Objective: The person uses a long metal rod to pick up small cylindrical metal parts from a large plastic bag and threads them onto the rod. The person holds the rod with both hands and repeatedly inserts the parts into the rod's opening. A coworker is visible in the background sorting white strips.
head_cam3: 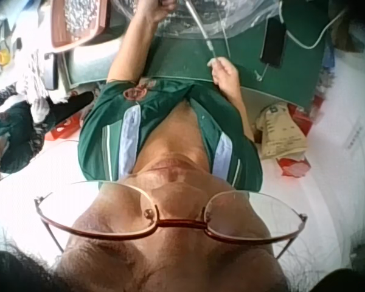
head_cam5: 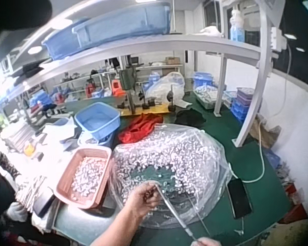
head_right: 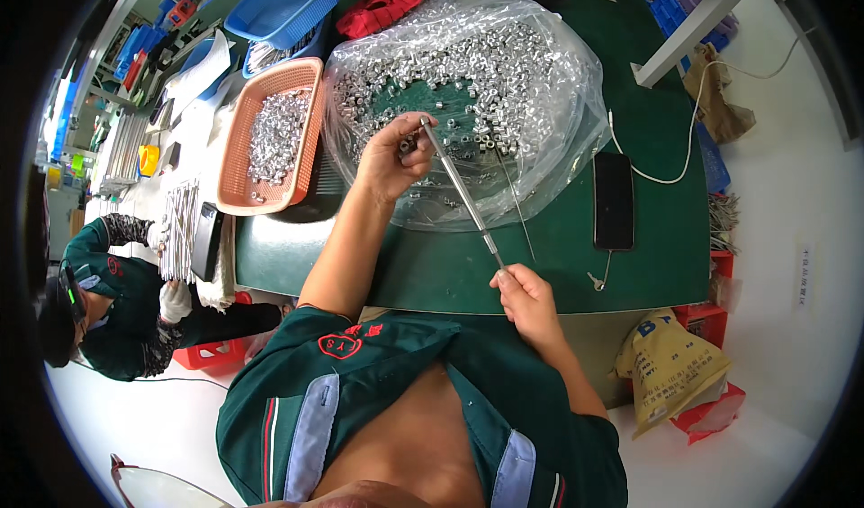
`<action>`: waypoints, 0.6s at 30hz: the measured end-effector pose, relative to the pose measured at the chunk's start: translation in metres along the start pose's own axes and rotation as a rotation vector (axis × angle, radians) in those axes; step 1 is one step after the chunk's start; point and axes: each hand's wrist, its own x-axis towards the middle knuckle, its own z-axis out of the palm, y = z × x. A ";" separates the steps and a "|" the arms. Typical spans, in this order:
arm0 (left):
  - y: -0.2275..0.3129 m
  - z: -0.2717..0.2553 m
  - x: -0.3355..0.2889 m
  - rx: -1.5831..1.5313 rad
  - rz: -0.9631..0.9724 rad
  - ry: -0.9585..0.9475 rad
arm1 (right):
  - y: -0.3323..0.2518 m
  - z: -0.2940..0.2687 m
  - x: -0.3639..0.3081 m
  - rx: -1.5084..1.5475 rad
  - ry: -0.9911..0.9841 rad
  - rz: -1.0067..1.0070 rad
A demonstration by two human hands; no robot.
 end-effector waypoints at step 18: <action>-0.004 0.006 -0.006 -0.277 -0.059 0.228 | -0.011 0.000 0.004 0.051 0.039 0.001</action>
